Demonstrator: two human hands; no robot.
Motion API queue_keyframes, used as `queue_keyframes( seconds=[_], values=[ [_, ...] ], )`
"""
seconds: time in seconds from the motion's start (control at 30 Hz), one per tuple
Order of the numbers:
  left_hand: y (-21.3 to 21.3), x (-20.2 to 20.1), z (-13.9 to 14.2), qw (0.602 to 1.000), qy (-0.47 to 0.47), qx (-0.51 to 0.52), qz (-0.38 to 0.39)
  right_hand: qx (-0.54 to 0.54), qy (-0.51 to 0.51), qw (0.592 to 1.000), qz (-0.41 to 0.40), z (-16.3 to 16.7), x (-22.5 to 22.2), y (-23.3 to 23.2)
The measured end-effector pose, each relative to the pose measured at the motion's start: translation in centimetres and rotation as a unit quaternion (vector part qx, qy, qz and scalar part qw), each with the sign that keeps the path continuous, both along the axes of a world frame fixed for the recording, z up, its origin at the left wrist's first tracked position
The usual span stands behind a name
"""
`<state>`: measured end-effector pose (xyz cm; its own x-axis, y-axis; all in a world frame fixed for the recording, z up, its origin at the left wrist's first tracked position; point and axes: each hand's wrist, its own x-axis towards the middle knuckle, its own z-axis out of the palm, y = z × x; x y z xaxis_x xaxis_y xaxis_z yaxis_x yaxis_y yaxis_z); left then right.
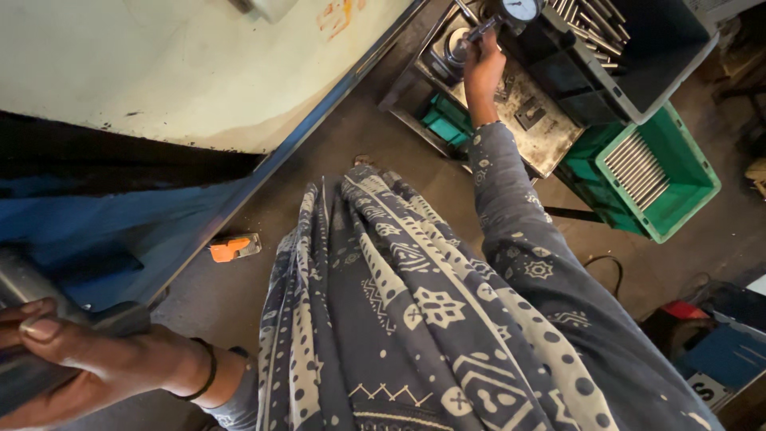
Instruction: The person opens a machine door, inserts a metal rod into the machine, closes the door, and operates the machine controls. They repeat this process with multiple rods, placing finished rods into a green bin.
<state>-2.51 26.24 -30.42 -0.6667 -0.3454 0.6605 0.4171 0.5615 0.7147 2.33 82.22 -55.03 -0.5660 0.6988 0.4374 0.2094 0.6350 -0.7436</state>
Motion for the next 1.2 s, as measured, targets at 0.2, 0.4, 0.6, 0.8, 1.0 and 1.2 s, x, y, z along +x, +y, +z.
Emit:
queue_keyframes(
  seconds=[0.2, 0.4, 0.6, 0.8, 1.0, 1.2],
  values=[
    [-0.9, 0.4, -1.1, 1.0, 0.018, -0.023, 0.003, -0.013, -0.031, 0.999, -0.016, 0.1, 0.5, -0.9],
    [-2.0, 0.0, -2.1, 0.999, 0.011, 0.003, 0.032, -0.021, -0.009, 1.0, -0.008, 0.3, 0.5, -1.3],
    [-1.3, 0.1, -1.4, 0.998, 0.034, -0.058, -0.011, -0.018, -0.016, 1.0, -0.013, 1.0, 0.3, -1.1],
    [-1.4, 0.5, -1.6, 0.999, 0.008, -0.052, -0.011, -0.03, -0.027, 0.999, -0.028, 2.1, 0.1, -1.7],
    [-4.1, 0.5, -3.9, 0.994, 0.017, -0.055, 0.091, 0.019, -0.018, 0.999, -0.027, 2.8, -0.5, -2.4],
    [-5.5, 0.3, -4.2, 0.993, -0.001, -0.041, 0.107, 0.011, -0.046, 0.998, -0.043, 2.7, -0.6, -3.6]
  ],
)
